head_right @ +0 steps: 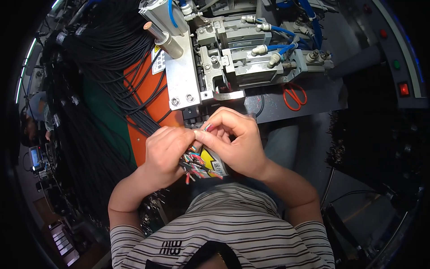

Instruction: The recorder is assembling electrical connectors onto wire bundles using a terminal machine and applying labels.

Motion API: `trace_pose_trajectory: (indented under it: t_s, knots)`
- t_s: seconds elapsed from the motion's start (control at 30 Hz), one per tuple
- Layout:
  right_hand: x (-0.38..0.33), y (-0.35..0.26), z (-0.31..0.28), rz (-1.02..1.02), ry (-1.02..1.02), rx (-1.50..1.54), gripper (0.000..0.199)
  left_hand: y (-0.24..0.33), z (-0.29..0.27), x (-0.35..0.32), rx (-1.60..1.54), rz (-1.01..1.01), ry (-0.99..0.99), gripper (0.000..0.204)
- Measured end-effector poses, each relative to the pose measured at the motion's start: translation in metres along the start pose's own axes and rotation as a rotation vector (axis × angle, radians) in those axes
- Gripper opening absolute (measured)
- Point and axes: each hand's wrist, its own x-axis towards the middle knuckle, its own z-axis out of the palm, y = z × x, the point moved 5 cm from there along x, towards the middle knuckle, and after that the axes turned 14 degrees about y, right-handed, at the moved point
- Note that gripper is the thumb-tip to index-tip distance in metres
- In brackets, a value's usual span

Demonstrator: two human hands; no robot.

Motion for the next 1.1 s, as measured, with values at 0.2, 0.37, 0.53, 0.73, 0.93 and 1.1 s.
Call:
trace_pose_trajectory:
  t_s: [0.2, 0.37, 0.53, 0.73, 0.93, 1.1]
  knots:
    - [-0.008, -0.031, 0.025, -0.760, 0.196, -0.609, 0.045, -0.009, -0.001, -0.003, 0.072, -0.030, 0.161, 0.023]
    - [0.002, -0.014, 0.006, -0.373, 0.059, -0.239, 0.030, -0.012, 0.004, 0.001, 0.082, -0.030, 0.116, 0.018]
    - [0.008, 0.013, -0.001, 0.243, -0.094, 0.407, 0.022, -0.021, 0.009, -0.001, -0.076, -0.068, 0.126, 0.029]
    - [0.010, 0.014, 0.001, 0.398, -0.169, 0.565, 0.020, -0.033, 0.005, 0.003, -0.424, -0.282, 0.049, 0.003]
    - [0.014, 0.003, 0.004, 0.308, -0.174, 0.286, 0.016, -0.039, -0.001, -0.002, -0.593, -0.383, -0.075, 0.005]
    - [0.015, -0.003, 0.004, -0.069, -0.108, -0.196, 0.012, -0.037, 0.005, -0.008, -0.391, -0.352, -0.125, 0.008]
